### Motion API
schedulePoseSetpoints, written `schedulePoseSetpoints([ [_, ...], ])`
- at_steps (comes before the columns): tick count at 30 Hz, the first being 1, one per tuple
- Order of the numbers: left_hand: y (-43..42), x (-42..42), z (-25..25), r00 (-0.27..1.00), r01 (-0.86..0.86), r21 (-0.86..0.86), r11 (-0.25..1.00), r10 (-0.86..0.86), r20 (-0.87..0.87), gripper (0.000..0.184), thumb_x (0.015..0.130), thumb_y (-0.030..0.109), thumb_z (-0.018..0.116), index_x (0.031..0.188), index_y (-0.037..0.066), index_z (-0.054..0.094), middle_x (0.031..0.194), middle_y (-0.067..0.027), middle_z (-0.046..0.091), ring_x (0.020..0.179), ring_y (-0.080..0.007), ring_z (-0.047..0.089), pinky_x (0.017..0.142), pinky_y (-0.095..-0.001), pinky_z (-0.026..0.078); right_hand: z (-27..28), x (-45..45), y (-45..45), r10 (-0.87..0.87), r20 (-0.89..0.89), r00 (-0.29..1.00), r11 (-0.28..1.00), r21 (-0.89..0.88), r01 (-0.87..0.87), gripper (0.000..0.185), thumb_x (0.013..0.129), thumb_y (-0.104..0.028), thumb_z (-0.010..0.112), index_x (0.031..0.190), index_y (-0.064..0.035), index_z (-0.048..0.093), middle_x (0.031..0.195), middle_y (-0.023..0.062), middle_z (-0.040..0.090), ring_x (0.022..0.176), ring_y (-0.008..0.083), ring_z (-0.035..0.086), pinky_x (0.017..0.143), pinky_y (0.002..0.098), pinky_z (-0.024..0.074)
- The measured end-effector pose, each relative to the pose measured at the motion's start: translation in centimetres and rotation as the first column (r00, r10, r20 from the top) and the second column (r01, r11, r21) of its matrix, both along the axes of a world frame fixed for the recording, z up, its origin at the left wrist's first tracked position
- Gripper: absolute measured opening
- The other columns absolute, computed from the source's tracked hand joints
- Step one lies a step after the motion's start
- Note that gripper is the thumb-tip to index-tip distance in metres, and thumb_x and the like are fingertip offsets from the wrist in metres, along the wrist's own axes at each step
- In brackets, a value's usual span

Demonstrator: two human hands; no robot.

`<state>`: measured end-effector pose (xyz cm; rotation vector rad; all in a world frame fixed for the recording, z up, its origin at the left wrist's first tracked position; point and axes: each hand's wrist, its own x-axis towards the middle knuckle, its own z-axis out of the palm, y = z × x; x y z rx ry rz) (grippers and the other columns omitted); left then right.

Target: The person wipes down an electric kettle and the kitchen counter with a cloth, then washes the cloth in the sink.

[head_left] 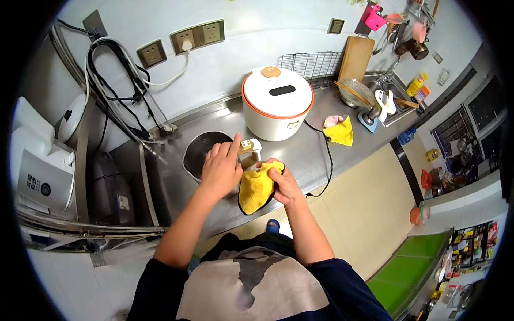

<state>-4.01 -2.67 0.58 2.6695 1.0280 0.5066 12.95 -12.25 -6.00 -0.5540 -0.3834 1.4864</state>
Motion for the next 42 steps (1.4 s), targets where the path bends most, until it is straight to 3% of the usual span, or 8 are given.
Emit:
schedulePoseSetpoints([
  [7, -5.9, -0.9, 1.8, 0.873, 0.157, 0.038, 0.987, -0.157, 0.461, 0.051, 0.080, 0.019, 0.072, 0.126, 0.004, 0.057, 0.121, -0.0148, 0.053, 0.110, -0.0320, 0.051, 0.095, -0.0409, 0.042, 1.1, 0.6, 0.2, 0.128, -0.012, 0.992, 0.961, 0.248, -0.122, 0.032, 0.082, -0.023, 0.077, 0.104, -0.0079, 0.060, 0.109, 0.0067, 0.059, 0.103, 0.0197, 0.059, 0.090, 0.0354, 0.0502],
  [17, -8.3, -3.0, -2.9, 0.779, -0.071, -0.296, 0.953, 0.238, 0.580, 0.020, 0.081, 0.009, 0.073, 0.093, 0.000, 0.059, 0.090, -0.0103, 0.061, 0.082, -0.0242, 0.061, 0.073, -0.0320, 0.049, 1.3, -1.7, -0.2, 0.291, 0.282, 0.914, 0.956, -0.111, -0.271, 0.041, 0.085, -0.018, 0.074, 0.118, -0.0005, 0.057, 0.106, 0.0086, 0.062, 0.095, 0.0150, 0.060, 0.084, 0.0302, 0.0504],
  [19, -9.2, -3.3, -3.5, 0.766, -0.110, -0.362, 0.926, 0.311, 0.563, 0.018, 0.084, 0.011, 0.070, 0.092, 0.000, 0.057, 0.086, -0.0096, 0.060, 0.078, -0.0211, 0.059, 0.069, -0.0305, 0.047, 0.2, -2.0, -0.9, 0.051, 0.838, 0.544, 0.997, -0.076, 0.023, 0.046, 0.083, -0.017, 0.076, 0.120, 0.0002, 0.055, 0.111, 0.0090, 0.061, 0.097, 0.0158, 0.059, 0.085, 0.0303, 0.0495],
  [24, -10.6, -3.3, -5.5, 0.660, -0.136, -0.654, 0.745, 0.560, 0.501, 0.019, 0.093, 0.015, 0.061, 0.097, -0.001, 0.052, 0.089, -0.0110, 0.056, 0.077, -0.0166, 0.061, 0.064, -0.0293, 0.050, 1.2, -1.0, -3.2, -0.157, 0.966, 0.205, 0.945, 0.207, -0.254, 0.063, 0.074, -0.016, 0.080, 0.128, -0.0051, 0.051, 0.127, 0.0133, 0.053, 0.118, 0.0285, 0.053, 0.097, 0.0375, 0.0440],
  [29, -11.4, -2.0, -5.4, 0.608, 0.138, -0.723, 0.676, 0.518, 0.601, 0.018, 0.095, 0.013, 0.058, 0.102, -0.002, 0.051, 0.095, -0.0105, 0.055, 0.086, -0.0147, 0.060, 0.073, -0.0276, 0.051, -0.1, -2.4, -4.1, -0.130, 0.967, 0.218, 0.949, 0.185, -0.255, 0.054, 0.078, -0.010, 0.076, 0.126, -0.0025, 0.053, 0.125, 0.0138, 0.055, 0.114, 0.0279, 0.055, 0.097, 0.0351, 0.0441],
  [31, -11.2, -1.9, -5.0, 0.572, 0.197, -0.738, 0.645, 0.536, 0.621, 0.017, 0.095, 0.012, 0.058, 0.105, -0.002, 0.055, 0.097, -0.0112, 0.059, 0.090, -0.0173, 0.061, 0.078, -0.0287, 0.050, -1.3, -2.1, -4.7, 0.068, 0.888, 0.455, 0.988, 0.004, -0.155, 0.047, 0.081, -0.009, 0.073, 0.124, -0.0010, 0.054, 0.119, 0.0124, 0.059, 0.108, 0.0237, 0.057, 0.093, 0.0322, 0.0454],
  [34, -10.4, -2.5, -5.0, 0.706, 0.042, -0.456, 0.889, 0.296, 0.643, 0.023, 0.098, 0.017, 0.054, 0.112, 0.001, 0.063, 0.099, -0.0072, 0.068, 0.090, -0.0162, 0.063, 0.083, -0.0307, 0.048, -1.9, -1.5, -5.1, 0.044, 0.882, 0.470, 0.997, -0.006, -0.083, 0.038, 0.088, -0.011, 0.068, 0.122, -0.0005, 0.055, 0.109, 0.0092, 0.062, 0.099, 0.0169, 0.059, 0.087, 0.0292, 0.0472],
  [42, -7.0, -7.8, -3.5, 0.611, -0.226, -0.719, 0.658, 0.670, 0.421, 0.028, 0.099, 0.019, 0.052, 0.120, 0.003, 0.061, 0.090, -0.0058, 0.068, 0.085, -0.0113, 0.060, 0.083, -0.0275, 0.046, -4.5, -0.7, -5.1, 0.109, 0.874, 0.473, 0.970, -0.197, 0.141, 0.041, 0.094, -0.025, 0.062, 0.125, -0.0012, 0.052, 0.103, 0.0115, 0.065, 0.094, 0.0188, 0.061, 0.085, 0.0312, 0.0488],
])
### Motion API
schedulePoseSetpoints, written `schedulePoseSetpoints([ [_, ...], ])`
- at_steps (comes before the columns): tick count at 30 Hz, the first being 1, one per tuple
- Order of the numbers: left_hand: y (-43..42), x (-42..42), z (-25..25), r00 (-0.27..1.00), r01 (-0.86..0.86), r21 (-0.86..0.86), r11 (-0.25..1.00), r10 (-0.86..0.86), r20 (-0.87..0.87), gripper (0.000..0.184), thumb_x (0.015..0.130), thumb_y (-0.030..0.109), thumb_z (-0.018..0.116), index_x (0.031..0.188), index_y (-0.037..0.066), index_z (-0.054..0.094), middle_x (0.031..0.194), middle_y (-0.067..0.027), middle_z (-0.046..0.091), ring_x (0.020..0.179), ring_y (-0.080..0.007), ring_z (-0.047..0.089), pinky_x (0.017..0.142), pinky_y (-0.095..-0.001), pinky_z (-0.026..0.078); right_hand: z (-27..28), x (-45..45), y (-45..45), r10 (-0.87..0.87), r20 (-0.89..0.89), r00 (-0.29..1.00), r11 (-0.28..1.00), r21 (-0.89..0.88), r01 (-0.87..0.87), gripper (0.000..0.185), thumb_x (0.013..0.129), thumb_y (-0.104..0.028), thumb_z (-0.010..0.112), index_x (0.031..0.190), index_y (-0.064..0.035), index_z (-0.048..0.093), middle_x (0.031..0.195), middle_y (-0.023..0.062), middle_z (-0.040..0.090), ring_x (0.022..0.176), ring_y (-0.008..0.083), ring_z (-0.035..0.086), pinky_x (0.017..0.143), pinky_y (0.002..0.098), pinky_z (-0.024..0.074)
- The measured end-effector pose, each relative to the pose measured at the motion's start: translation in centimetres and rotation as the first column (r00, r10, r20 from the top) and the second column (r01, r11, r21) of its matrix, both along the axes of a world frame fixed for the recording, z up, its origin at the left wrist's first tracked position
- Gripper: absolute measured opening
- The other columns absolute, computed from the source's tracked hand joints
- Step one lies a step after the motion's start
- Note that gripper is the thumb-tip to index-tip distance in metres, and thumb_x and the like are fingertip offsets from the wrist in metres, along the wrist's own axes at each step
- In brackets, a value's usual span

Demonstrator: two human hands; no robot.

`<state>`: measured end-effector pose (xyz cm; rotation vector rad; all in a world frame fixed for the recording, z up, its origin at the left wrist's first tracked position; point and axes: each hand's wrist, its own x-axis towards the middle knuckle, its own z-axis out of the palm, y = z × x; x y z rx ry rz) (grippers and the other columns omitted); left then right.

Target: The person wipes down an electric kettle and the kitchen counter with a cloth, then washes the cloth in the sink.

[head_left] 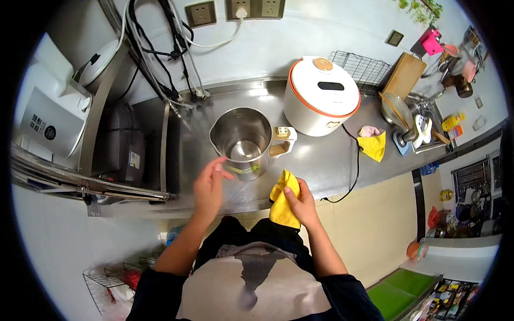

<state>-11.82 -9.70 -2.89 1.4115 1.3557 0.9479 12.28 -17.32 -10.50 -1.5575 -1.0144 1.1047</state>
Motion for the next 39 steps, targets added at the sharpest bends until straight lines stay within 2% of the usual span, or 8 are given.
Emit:
schedulePoseSetpoints([
  [3, 0.7, -1.1, -1.5, 0.969, -0.076, 0.365, 0.928, 0.156, -0.193, 0.026, 0.095, 0.015, 0.056, 0.117, 0.004, 0.063, 0.101, -0.0075, 0.067, 0.091, -0.0167, 0.059, 0.088, -0.0298, 0.044, 0.4, -1.0, 0.8, -0.043, 0.077, 0.996, 0.999, 0.014, 0.042, 0.041, 0.093, -0.028, 0.061, 0.124, -0.0014, 0.053, 0.108, 0.0167, 0.063, 0.100, 0.0261, 0.061, 0.090, 0.0343, 0.0469],
  [5, 1.1, -1.1, -0.5, 0.884, 0.105, 0.614, 0.782, 0.210, -0.418, 0.027, 0.088, 0.010, 0.061, 0.114, 0.005, 0.064, 0.107, -0.0085, 0.064, 0.100, -0.0243, 0.058, 0.094, -0.0343, 0.042, 0.4, -1.8, 2.0, -0.045, 0.099, 0.994, 0.992, 0.122, 0.033, 0.039, 0.093, -0.028, 0.060, 0.121, -0.0009, 0.055, 0.113, 0.0189, 0.062, 0.105, 0.0291, 0.060, 0.093, 0.0360, 0.0455],
  [11, 4.0, 1.4, 0.7, 0.750, 0.516, 0.627, 0.583, 0.045, -0.659, 0.026, 0.082, 0.013, 0.068, 0.106, 0.005, 0.067, 0.097, -0.0092, 0.065, 0.095, -0.0277, 0.059, 0.091, -0.0375, 0.043, 3.6, -6.7, 5.7, -0.107, 0.343, 0.933, 0.949, 0.314, -0.007, 0.027, 0.091, -0.023, 0.058, 0.107, -0.0018, 0.057, 0.100, 0.0209, 0.061, 0.090, 0.0397, 0.060, 0.077, 0.0451, 0.0491],
  [16, 5.4, 2.0, -0.8, 0.751, 0.558, 0.542, 0.629, -0.105, -0.652, 0.018, 0.082, 0.018, 0.067, 0.096, 0.006, 0.068, 0.083, -0.0085, 0.066, 0.081, -0.0269, 0.060, 0.081, -0.0381, 0.045, 2.7, -8.4, 6.7, -0.192, 0.494, 0.848, 0.955, 0.293, 0.046, 0.018, 0.092, -0.020, 0.055, 0.091, -0.0022, 0.051, 0.080, 0.0224, 0.061, 0.070, 0.0448, 0.059, 0.060, 0.0508, 0.0462],
  [24, 6.6, 3.4, -1.4, 0.740, 0.600, 0.579, 0.552, -0.108, -0.664, 0.017, 0.083, 0.019, 0.066, 0.093, 0.005, 0.069, 0.075, -0.0086, 0.065, 0.071, -0.0282, 0.061, 0.064, -0.0400, 0.047, -2.6, -5.2, 8.5, -0.068, 0.431, 0.900, 0.989, -0.089, 0.117, 0.024, 0.092, -0.026, 0.054, 0.100, -0.0034, 0.056, 0.088, 0.0245, 0.065, 0.083, 0.0443, 0.062, 0.074, 0.0537, 0.0482],
  [28, 6.6, 3.6, -1.3, 0.757, 0.587, 0.606, 0.536, -0.099, -0.646, 0.014, 0.084, 0.013, 0.065, 0.091, 0.002, 0.067, 0.075, -0.0112, 0.064, 0.067, -0.0298, 0.060, 0.062, -0.0406, 0.047, 0.2, -6.3, 7.5, -0.139, 0.407, 0.903, 0.978, 0.202, 0.059, 0.051, 0.093, -0.021, 0.052, 0.136, 0.0046, 0.040, 0.118, 0.0291, 0.049, 0.097, 0.0458, 0.057, 0.078, 0.0502, 0.0491],
  [33, 6.4, 3.5, -1.0, 0.735, 0.598, 0.569, 0.564, -0.103, -0.670, 0.015, 0.085, 0.011, 0.062, 0.094, 0.001, 0.066, 0.075, -0.0118, 0.064, 0.068, -0.0294, 0.060, 0.063, -0.0407, 0.046, 1.1, -10.1, 6.9, -0.273, 0.379, 0.884, 0.924, 0.358, 0.132, 0.057, 0.090, -0.007, 0.052, 0.143, 0.0018, 0.032, 0.115, 0.0258, 0.046, 0.087, 0.0452, 0.059, 0.072, 0.0463, 0.0516],
  [39, 6.5, 3.3, -0.7, 0.729, 0.622, 0.545, 0.562, -0.163, -0.664, 0.017, 0.086, 0.010, 0.057, 0.096, -0.001, 0.066, 0.074, -0.0128, 0.062, 0.071, -0.0300, 0.059, 0.066, -0.0416, 0.045, -9.5, -7.5, 10.3, -0.122, 0.314, 0.942, 0.989, -0.042, 0.143, 0.052, 0.085, -0.008, 0.054, 0.134, 0.0027, 0.040, 0.114, 0.0290, 0.048, 0.103, 0.0467, 0.055, 0.085, 0.0505, 0.0476],
])
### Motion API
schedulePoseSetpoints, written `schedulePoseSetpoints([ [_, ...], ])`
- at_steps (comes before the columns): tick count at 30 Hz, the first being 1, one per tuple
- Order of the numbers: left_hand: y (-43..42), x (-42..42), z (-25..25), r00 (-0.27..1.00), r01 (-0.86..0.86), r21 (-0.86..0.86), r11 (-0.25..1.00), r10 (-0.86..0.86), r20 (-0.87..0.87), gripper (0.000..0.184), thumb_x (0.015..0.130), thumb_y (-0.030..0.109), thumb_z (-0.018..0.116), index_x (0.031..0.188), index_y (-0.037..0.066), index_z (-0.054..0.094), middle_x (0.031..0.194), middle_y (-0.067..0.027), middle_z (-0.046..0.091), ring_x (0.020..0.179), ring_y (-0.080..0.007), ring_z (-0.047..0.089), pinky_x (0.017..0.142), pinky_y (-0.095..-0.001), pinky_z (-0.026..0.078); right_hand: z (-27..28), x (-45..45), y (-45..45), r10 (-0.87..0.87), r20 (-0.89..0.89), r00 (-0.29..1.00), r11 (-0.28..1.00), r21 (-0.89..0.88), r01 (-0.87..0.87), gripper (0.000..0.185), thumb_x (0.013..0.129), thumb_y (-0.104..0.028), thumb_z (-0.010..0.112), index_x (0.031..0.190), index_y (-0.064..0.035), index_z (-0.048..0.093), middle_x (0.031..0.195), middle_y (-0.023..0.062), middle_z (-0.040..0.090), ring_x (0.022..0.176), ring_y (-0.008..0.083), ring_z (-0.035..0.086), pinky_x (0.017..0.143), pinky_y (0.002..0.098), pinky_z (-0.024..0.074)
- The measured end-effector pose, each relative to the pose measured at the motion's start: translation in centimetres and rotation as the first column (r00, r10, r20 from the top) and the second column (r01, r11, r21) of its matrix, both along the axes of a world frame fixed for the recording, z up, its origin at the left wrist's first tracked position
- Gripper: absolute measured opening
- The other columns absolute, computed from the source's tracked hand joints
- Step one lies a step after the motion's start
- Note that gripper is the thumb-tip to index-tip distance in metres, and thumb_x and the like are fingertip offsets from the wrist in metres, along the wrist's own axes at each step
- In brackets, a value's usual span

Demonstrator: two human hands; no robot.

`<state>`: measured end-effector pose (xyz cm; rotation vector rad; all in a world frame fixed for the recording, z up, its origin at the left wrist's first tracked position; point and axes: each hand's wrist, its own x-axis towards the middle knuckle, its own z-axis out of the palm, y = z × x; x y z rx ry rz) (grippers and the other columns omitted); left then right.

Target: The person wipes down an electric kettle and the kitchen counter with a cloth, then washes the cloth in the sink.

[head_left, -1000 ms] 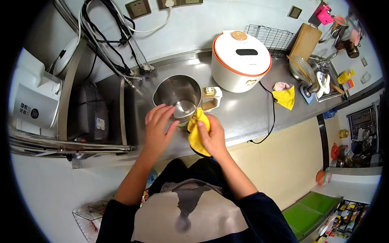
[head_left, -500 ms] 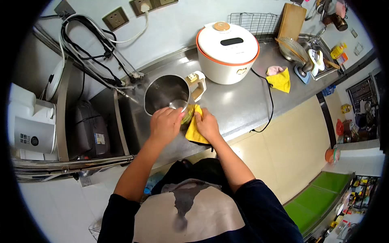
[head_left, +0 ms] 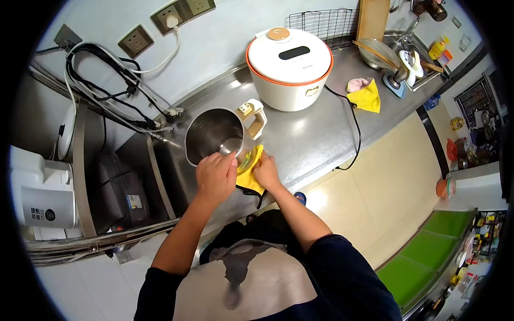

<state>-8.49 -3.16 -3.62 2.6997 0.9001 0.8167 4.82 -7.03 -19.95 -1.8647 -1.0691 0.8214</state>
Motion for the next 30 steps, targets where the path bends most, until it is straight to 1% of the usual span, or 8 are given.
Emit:
schedulePoseSetpoints([
  [4, 0.0, -0.4, 0.5, 1.000, 0.011, -0.050, 0.999, -0.012, -0.018, 0.019, 0.086, 0.009, 0.056, 0.099, -0.001, 0.066, 0.079, -0.0142, 0.063, 0.072, -0.0321, 0.059, 0.067, -0.0419, 0.045, 4.2, 0.0, -0.9, 0.001, -0.040, 0.999, 0.996, -0.086, -0.005, 0.052, 0.087, -0.010, 0.053, 0.135, 0.0023, 0.040, 0.112, 0.0290, 0.050, 0.101, 0.0476, 0.055, 0.088, 0.0499, 0.0458],
  [9, 0.8, -1.1, 1.3, 0.996, 0.056, -0.180, 0.982, -0.067, -0.054, 0.024, 0.080, 0.009, 0.057, 0.100, -0.001, 0.067, 0.078, -0.0146, 0.063, 0.073, -0.0318, 0.061, 0.068, -0.0422, 0.047, 14.9, -3.1, -3.1, -0.027, -0.105, 0.994, 0.956, 0.289, 0.056, 0.063, 0.090, -0.007, 0.051, 0.145, 0.0034, 0.024, 0.110, 0.0268, 0.045, 0.100, 0.0433, 0.051, 0.089, 0.0449, 0.0444],
  [12, 0.9, -0.8, 1.8, 0.994, 0.071, -0.230, 0.971, -0.088, -0.067, 0.024, 0.082, 0.009, 0.056, 0.102, -0.002, 0.066, 0.078, -0.0158, 0.062, 0.073, -0.0333, 0.061, 0.067, -0.0428, 0.048, 10.9, -3.8, -2.4, -0.103, 0.054, 0.993, 0.921, 0.383, 0.075, 0.066, 0.088, -0.008, 0.052, 0.145, 0.0056, 0.021, 0.114, 0.0277, 0.042, 0.086, 0.0440, 0.056, 0.079, 0.0482, 0.0494],
  [17, 0.2, 0.0, 2.0, 0.993, -0.035, -0.182, 0.983, 0.014, -0.117, 0.018, 0.089, 0.016, 0.055, 0.091, 0.002, 0.066, 0.073, -0.0142, 0.062, 0.072, -0.0323, 0.061, 0.064, -0.0429, 0.047, 1.6, -0.6, -0.9, -0.127, 0.051, 0.991, 0.988, 0.091, 0.122, 0.057, 0.085, -0.006, 0.052, 0.141, -0.0029, 0.038, 0.111, 0.0259, 0.051, 0.090, 0.0443, 0.059, 0.077, 0.0488, 0.0503],
  [20, 0.3, 0.7, 2.5, 0.959, -0.106, -0.201, 0.974, 0.047, -0.278, 0.024, 0.093, 0.021, 0.051, 0.085, 0.003, 0.065, 0.071, -0.0149, 0.061, 0.070, -0.0336, 0.060, 0.062, -0.0434, 0.046, -0.1, 2.3, -0.8, 0.030, -0.083, 0.996, 0.999, 0.025, -0.028, 0.046, 0.084, -0.006, 0.052, 0.130, -0.0043, 0.052, 0.105, 0.0255, 0.061, 0.097, 0.0445, 0.059, 0.081, 0.0478, 0.0499],
  [22, 0.4, 0.9, 2.2, 0.958, -0.113, -0.182, 0.977, 0.059, -0.281, 0.025, 0.093, 0.022, 0.051, 0.083, 0.004, 0.064, 0.070, -0.0144, 0.061, 0.068, -0.0333, 0.060, 0.060, -0.0440, 0.045, 0.2, 3.2, -0.7, -0.250, -0.300, 0.921, 0.968, -0.060, 0.243, 0.038, 0.084, -0.007, 0.053, 0.122, -0.0039, 0.059, 0.102, 0.0274, 0.064, 0.100, 0.0431, 0.060, 0.086, 0.0451, 0.0487],
  [27, 0.3, 1.1, 1.7, 0.967, -0.083, -0.126, 0.989, 0.050, -0.248, 0.026, 0.093, 0.022, 0.051, 0.078, 0.005, 0.062, 0.066, -0.0137, 0.058, 0.065, -0.0333, 0.059, 0.059, -0.0451, 0.044, -1.8, 5.3, 2.4, -0.195, -0.587, 0.786, 0.927, 0.153, 0.344, 0.039, 0.088, -0.018, 0.065, 0.122, -0.0011, 0.059, 0.102, 0.0127, 0.068, 0.091, 0.0210, 0.064, 0.083, 0.0323, 0.0494],
  [30, 0.6, 1.1, 1.6, 0.946, -0.109, -0.096, 0.989, 0.074, -0.315, 0.026, 0.093, 0.021, 0.051, 0.074, 0.005, 0.060, 0.064, -0.0137, 0.056, 0.063, -0.0339, 0.057, 0.058, -0.0452, 0.044, -2.3, 5.6, 4.5, -0.016, -0.458, 0.889, 0.946, 0.280, 0.162, 0.043, 0.084, -0.018, 0.071, 0.120, 0.0014, 0.058, 0.102, 0.0131, 0.068, 0.091, 0.0218, 0.064, 0.084, 0.0323, 0.0494],
])
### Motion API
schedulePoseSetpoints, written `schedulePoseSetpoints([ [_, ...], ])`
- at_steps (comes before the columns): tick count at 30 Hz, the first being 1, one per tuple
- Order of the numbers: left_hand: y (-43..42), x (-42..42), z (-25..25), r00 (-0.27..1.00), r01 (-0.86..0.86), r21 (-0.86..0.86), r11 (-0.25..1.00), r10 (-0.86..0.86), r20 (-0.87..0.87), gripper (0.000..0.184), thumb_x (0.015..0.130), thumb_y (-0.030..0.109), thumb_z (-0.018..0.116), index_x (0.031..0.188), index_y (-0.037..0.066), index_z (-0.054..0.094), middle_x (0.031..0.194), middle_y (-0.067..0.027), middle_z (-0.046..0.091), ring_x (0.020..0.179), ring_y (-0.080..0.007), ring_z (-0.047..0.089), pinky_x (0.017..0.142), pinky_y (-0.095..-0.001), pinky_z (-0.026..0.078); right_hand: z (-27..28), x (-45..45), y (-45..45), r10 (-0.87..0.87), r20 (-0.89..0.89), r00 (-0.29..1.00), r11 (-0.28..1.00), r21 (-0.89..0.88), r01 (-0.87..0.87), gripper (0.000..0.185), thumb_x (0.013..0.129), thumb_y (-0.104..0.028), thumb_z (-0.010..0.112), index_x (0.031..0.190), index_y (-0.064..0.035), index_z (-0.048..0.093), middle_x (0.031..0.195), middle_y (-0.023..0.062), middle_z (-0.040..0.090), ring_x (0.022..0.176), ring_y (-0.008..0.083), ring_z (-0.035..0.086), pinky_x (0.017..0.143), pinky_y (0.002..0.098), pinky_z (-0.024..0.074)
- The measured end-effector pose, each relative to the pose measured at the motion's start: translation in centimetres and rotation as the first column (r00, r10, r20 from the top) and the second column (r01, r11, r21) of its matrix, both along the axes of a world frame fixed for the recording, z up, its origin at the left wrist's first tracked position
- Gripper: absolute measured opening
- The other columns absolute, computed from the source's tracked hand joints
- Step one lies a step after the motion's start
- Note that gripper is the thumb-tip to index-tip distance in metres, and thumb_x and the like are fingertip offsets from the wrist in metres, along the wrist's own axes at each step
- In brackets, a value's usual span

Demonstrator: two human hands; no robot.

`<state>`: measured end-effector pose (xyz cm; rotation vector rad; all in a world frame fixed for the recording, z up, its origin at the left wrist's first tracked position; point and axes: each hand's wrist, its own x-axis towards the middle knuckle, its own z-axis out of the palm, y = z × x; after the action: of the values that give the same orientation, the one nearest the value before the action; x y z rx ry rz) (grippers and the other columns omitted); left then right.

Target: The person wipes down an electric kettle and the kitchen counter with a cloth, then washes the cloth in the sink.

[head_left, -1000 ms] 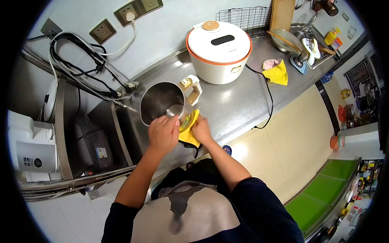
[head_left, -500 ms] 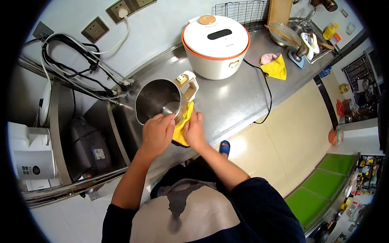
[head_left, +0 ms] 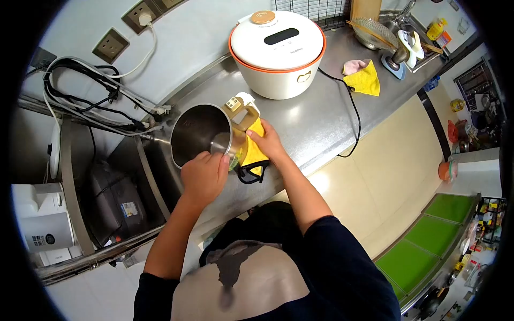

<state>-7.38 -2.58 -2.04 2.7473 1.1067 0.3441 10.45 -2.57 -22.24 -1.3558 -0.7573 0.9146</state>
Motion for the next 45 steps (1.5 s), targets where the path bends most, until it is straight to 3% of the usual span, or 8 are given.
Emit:
schedulePoseSetpoints([
  [8, 1.2, -0.3, -1.0, 0.985, 0.119, 0.095, 0.988, -0.129, 0.117, 0.023, 0.086, 0.019, 0.059, 0.066, 0.009, 0.056, 0.059, -0.0099, 0.052, 0.056, -0.0303, 0.054, 0.050, -0.0420, 0.041, -0.2, 3.0, 1.7, 0.218, 0.063, 0.974, 0.973, -0.092, -0.211, 0.044, 0.075, -0.021, 0.081, 0.109, 0.0001, 0.062, 0.102, 0.0161, 0.065, 0.090, 0.0253, 0.063, 0.081, 0.0348, 0.0495],
  [16, 1.1, 0.1, -0.5, 0.987, 0.095, 0.107, 0.990, -0.108, 0.122, 0.023, 0.087, 0.019, 0.058, 0.066, 0.008, 0.056, 0.059, -0.0099, 0.052, 0.057, -0.0301, 0.054, 0.051, -0.0420, 0.042, 2.2, 4.9, 2.4, 0.326, 0.615, 0.718, 0.934, -0.325, -0.145, 0.042, 0.071, -0.022, 0.081, 0.102, 0.0018, 0.064, 0.102, 0.0171, 0.062, 0.094, 0.0364, 0.059, 0.085, 0.0383, 0.0471],
  [22, 1.0, 0.1, -0.4, 0.990, 0.064, 0.064, 0.996, -0.072, 0.121, 0.024, 0.087, 0.020, 0.058, 0.067, 0.008, 0.056, 0.060, -0.0099, 0.053, 0.058, -0.0300, 0.054, 0.052, -0.0418, 0.043, 4.0, 4.6, 1.8, 0.297, 0.447, 0.844, 0.949, -0.234, -0.210, 0.046, 0.069, -0.025, 0.082, 0.106, -0.0036, 0.065, 0.101, 0.0188, 0.060, 0.096, 0.0394, 0.058, 0.086, 0.0428, 0.0470],
  [31, 1.1, -0.1, -0.5, 0.989, 0.076, 0.031, 0.997, -0.080, 0.122, 0.024, 0.089, 0.019, 0.055, 0.068, 0.006, 0.056, 0.061, -0.0124, 0.052, 0.061, -0.0323, 0.055, 0.055, -0.0426, 0.043, 0.3, 4.1, 3.2, 0.350, 0.676, 0.649, 0.928, -0.346, -0.141, 0.043, 0.068, -0.020, 0.081, 0.103, -0.0033, 0.063, 0.105, 0.0187, 0.062, 0.099, 0.0389, 0.059, 0.086, 0.0440, 0.0481],
  [36, 1.2, 0.0, -0.5, 0.994, 0.044, 0.048, 0.998, -0.049, 0.100, 0.025, 0.089, 0.021, 0.054, 0.069, 0.007, 0.057, 0.062, -0.0116, 0.054, 0.062, -0.0315, 0.056, 0.056, -0.0435, 0.044, 2.0, 4.7, -0.2, 0.210, 0.450, 0.868, 0.920, -0.390, -0.020, 0.046, 0.074, -0.020, 0.078, 0.111, 0.0002, 0.061, 0.107, 0.0223, 0.061, 0.100, 0.0394, 0.059, 0.088, 0.0428, 0.0479],
  [38, 1.1, -0.1, -0.7, 0.993, 0.049, 0.047, 0.998, -0.054, 0.102, 0.025, 0.089, 0.022, 0.055, 0.070, 0.007, 0.058, 0.064, -0.0114, 0.055, 0.062, -0.0313, 0.057, 0.057, -0.0436, 0.044, 3.9, 3.7, -2.4, 0.084, 0.497, 0.863, 0.982, -0.191, 0.015, 0.039, 0.079, -0.017, 0.074, 0.110, 0.0022, 0.061, 0.102, 0.0208, 0.064, 0.097, 0.0337, 0.063, 0.084, 0.0369, 0.0503],
  [42, 1.1, 0.0, -0.6, 0.992, 0.058, 0.110, 0.992, -0.069, 0.106, 0.023, 0.086, 0.023, 0.059, 0.067, 0.009, 0.058, 0.063, -0.0088, 0.058, 0.062, -0.0277, 0.059, 0.054, -0.0417, 0.047, 5.7, 0.8, -3.1, 0.049, 0.543, 0.838, 0.994, 0.053, -0.093, 0.043, 0.082, -0.007, 0.064, 0.124, -0.0058, 0.055, 0.110, 0.0216, 0.055, 0.100, 0.0398, 0.057, 0.089, 0.0421, 0.0471],
  [45, 1.0, -0.1, -0.6, 0.992, 0.047, 0.100, 0.994, -0.058, 0.109, 0.023, 0.086, 0.023, 0.059, 0.067, 0.009, 0.058, 0.063, -0.0087, 0.059, 0.063, -0.0279, 0.060, 0.054, -0.0418, 0.047, 3.6, -0.5, -2.5, 0.115, 0.514, 0.850, 0.991, 0.004, -0.137, 0.048, 0.085, -0.005, 0.058, 0.131, -0.0111, 0.052, 0.116, 0.0234, 0.050, 0.103, 0.0424, 0.054, 0.091, 0.0427, 0.0460],
])
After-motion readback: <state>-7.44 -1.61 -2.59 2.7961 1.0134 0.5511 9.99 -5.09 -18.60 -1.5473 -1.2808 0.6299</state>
